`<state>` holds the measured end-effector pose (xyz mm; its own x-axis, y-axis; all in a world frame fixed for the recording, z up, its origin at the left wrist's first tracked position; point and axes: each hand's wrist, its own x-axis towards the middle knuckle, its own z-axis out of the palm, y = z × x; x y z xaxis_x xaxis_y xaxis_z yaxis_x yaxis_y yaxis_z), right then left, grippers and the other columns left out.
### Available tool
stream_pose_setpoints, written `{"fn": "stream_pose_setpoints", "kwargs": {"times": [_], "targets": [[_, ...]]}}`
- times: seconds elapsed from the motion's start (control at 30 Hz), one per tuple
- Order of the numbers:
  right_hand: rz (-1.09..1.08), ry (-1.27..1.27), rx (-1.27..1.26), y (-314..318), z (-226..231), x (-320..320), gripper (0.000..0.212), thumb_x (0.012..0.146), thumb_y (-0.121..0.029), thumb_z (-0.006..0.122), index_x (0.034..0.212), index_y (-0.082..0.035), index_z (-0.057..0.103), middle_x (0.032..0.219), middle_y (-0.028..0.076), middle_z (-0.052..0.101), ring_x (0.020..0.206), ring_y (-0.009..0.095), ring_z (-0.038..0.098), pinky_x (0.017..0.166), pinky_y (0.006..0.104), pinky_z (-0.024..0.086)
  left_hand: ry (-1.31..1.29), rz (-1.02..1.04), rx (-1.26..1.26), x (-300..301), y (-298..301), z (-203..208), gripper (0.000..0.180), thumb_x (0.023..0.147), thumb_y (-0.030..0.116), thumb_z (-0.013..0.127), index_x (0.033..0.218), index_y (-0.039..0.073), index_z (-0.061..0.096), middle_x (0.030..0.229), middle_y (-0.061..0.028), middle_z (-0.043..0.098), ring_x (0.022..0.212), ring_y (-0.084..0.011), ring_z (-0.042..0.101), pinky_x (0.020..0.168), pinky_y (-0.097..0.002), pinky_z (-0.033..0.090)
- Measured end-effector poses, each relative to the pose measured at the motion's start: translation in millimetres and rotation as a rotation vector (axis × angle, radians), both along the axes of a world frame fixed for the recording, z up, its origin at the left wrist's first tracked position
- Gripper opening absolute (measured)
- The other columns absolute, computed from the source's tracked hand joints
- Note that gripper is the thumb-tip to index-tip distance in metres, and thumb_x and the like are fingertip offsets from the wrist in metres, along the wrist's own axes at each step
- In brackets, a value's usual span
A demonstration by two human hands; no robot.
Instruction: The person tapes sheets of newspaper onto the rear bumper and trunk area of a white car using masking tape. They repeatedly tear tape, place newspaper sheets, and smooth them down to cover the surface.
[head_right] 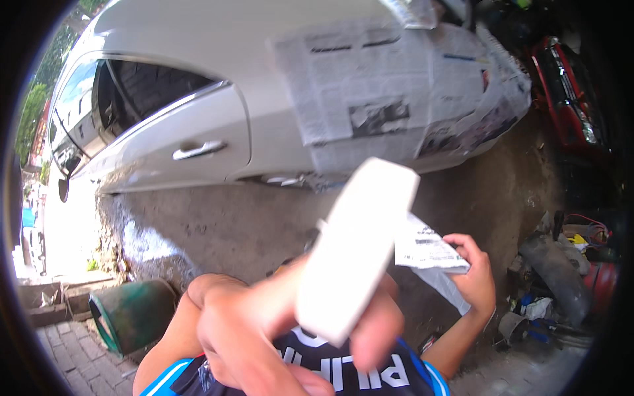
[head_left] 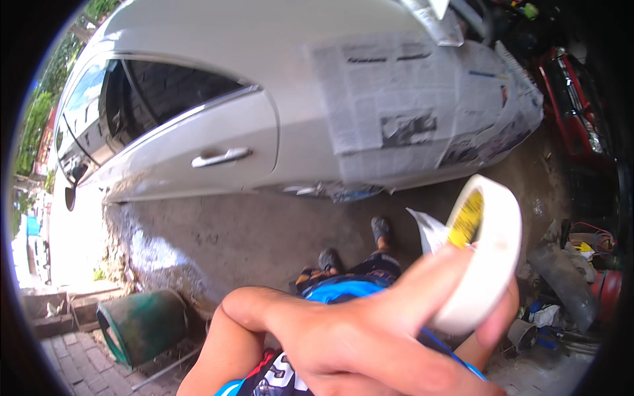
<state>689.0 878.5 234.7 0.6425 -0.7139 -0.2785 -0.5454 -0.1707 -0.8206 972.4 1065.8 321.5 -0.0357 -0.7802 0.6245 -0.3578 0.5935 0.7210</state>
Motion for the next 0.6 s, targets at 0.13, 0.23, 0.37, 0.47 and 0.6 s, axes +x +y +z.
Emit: {"fn": "stream_pose_setpoints", "kwargs": {"times": [0.13,0.23,0.37,0.47,0.6], "targets": [[-0.108,-0.08,0.249,47.2,-19.9,27.7,0.036,0.089,-0.001,0.077,0.122,0.0,0.063,0.095,0.003,0.072,0.092,0.008,0.063,0.087,0.0233,0.048,0.112,0.032,0.068,-2.1,71.1,-11.9,0.03,0.095,0.029,0.074,0.115,0.007,0.073,0.115,-0.013,0.059,0.101,-0.0236,0.056,0.088,-0.0367,0.047],[-0.123,-0.023,0.078,69.0,-37.8,36.0,0.03,0.101,-0.02,0.071,0.122,-0.001,0.064,0.105,0.002,0.068,0.097,0.008,0.057,0.092,0.0248,0.045,0.19,0.238,0.126,19.5,110.6,-34.2,0.036,0.094,0.03,0.075,0.119,0.004,0.07,0.117,-0.0117,0.056,0.104,-0.0234,0.054,0.09,-0.0362,0.046],[-0.066,-0.177,0.253,102.6,-55.3,50.1,0.034,0.102,-0.015,0.066,0.13,0.004,0.065,0.109,0.001,0.071,0.098,0.009,0.06,0.088,0.0259,0.046,0.316,0.516,0.505,27.9,124.0,-97.3,0.044,0.094,0.032,0.075,0.124,0.001,0.066,0.12,-0.01,0.051,0.109,-0.0231,0.052,0.093,-0.0355,0.044],[0.193,-0.196,-0.013,132.9,-79.7,91.4,0.024,0.092,-0.011,0.071,0.114,-0.002,0.073,0.089,0.01,0.073,0.078,0.02,0.069,0.072,0.0313,0.052,0.455,0.498,0.98,-7.9,124.9,-152.2,0.054,0.096,0.038,0.076,0.126,-0.004,0.064,0.123,-0.0108,0.054,0.111,-0.0217,0.053,0.091,-0.0346,0.046],[0.262,-0.258,-0.345,198.1,-122.8,146.3,0.016,0.078,-0.013,0.077,0.086,-0.003,0.067,0.081,0.017,0.068,0.077,0.038,0.07,0.064,0.0446,0.052,1.192,0.52,1.007,-42.9,131.4,-211.8,0.048,0.099,0.036,0.075,0.13,0.001,0.061,0.119,-0.0057,0.066,0.108,-0.0138,0.06,0.095,-0.031,0.049]]}}
